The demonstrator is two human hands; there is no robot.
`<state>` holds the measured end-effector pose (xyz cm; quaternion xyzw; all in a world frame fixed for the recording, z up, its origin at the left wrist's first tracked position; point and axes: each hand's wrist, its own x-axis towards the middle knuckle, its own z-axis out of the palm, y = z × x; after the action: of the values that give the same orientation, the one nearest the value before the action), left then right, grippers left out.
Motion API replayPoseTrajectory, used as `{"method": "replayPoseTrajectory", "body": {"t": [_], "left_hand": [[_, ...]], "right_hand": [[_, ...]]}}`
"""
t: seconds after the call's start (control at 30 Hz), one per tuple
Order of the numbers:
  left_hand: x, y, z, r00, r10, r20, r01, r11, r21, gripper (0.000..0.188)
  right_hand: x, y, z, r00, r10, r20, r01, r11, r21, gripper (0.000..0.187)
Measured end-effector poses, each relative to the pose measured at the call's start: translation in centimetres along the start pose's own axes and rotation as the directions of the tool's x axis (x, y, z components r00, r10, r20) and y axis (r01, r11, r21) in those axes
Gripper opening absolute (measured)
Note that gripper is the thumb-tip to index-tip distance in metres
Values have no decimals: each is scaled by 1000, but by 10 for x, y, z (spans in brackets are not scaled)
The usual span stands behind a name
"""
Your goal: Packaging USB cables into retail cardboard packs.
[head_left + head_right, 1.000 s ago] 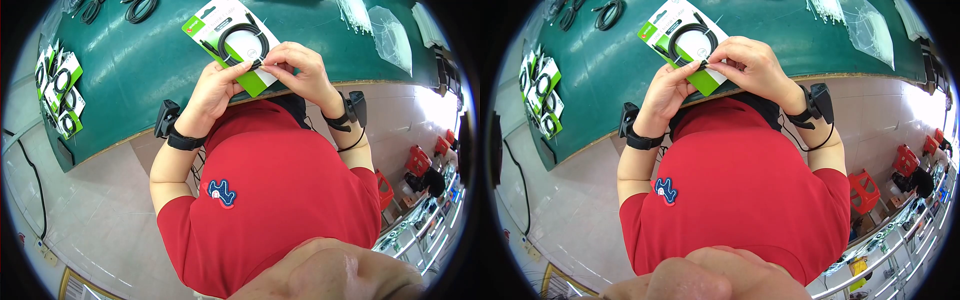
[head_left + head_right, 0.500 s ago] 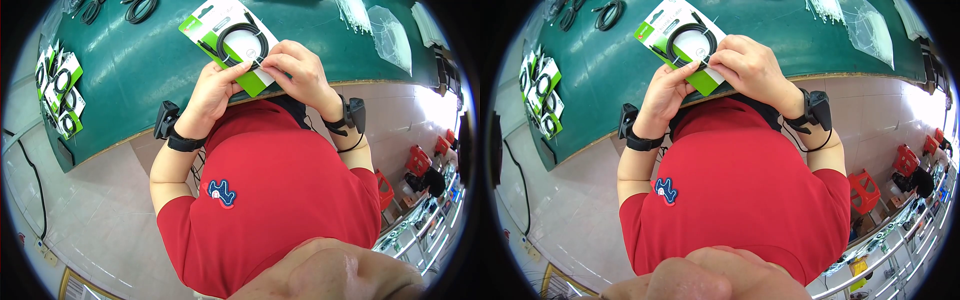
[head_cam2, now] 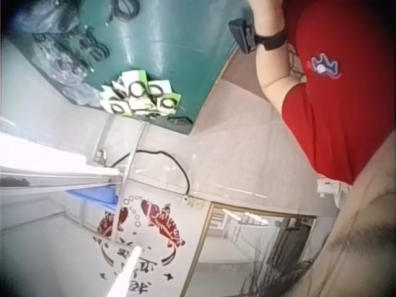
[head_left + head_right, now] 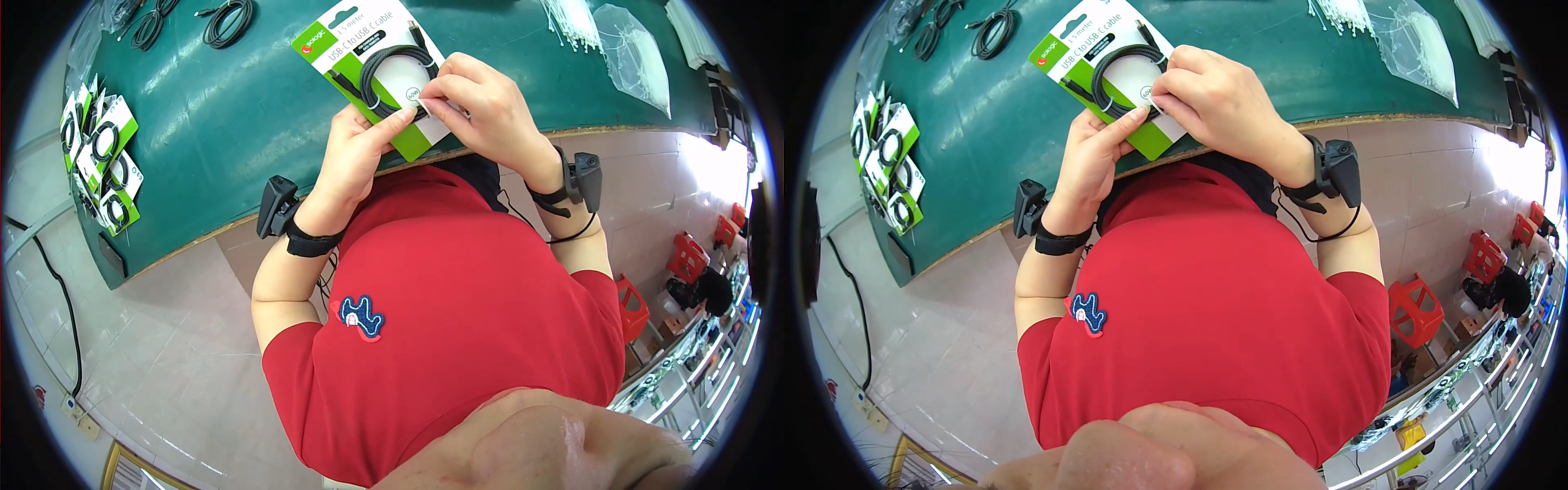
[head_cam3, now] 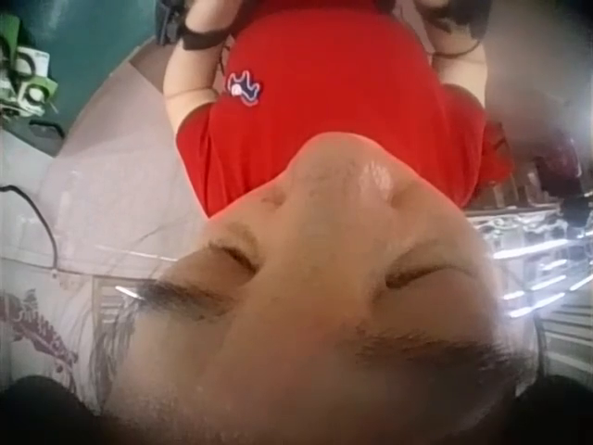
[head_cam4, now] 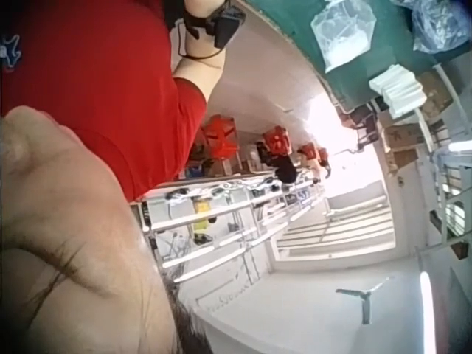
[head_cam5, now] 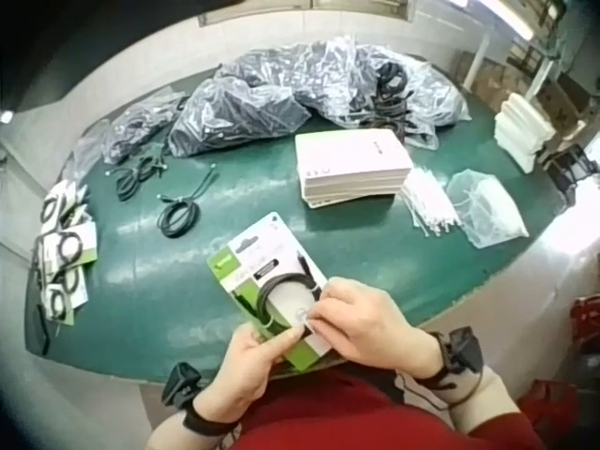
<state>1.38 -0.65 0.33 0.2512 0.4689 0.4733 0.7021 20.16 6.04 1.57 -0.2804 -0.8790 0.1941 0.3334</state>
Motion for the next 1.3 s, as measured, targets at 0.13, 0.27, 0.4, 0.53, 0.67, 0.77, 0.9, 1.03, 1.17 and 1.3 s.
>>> {"method": "replayPoseTrajectory", "body": {"t": [0.13,0.27,0.4,0.53,0.67,0.77,0.9,1.03,1.17,1.3], "left_hand": [[2,-1,3,1000,14,12,-14,998,-64,26],[3,-6,6,998,65,-23,-66,998,-13,26],[4,-1,0,1000,18,-6,-18,999,-49,27],[-1,17,-7,998,-49,33,53,986,-156,27],[-3,26,-7,990,-67,127,102,949,-297,28],[-5,29,-6,989,-64,130,101,949,-299,30],[-4,31,-9,988,-68,139,108,944,-311,32],[-3,31,-10,986,-76,150,123,935,-332,32],[-2,29,-12,982,-76,171,139,908,-396,32],[-5,34,-14,981,-75,181,144,902,-407,32]], "right_hand": [[-4,-5,15,986,78,-145,-84,996,-37,9],[-7,-10,20,956,206,-208,-217,976,-32,8],[-1,0,5,947,312,-78,-280,920,275,8],[-8,21,-9,825,563,-42,-370,596,713,19],[-25,22,2,914,314,255,-389,506,770,30],[-22,22,1,871,356,339,-479,458,749,32],[-21,18,5,882,357,308,-456,481,749,31],[-16,17,10,969,220,108,-235,708,666,29],[-18,10,12,988,152,-21,-122,865,487,34],[-30,16,11,969,247,21,-237,899,367,37]]}}
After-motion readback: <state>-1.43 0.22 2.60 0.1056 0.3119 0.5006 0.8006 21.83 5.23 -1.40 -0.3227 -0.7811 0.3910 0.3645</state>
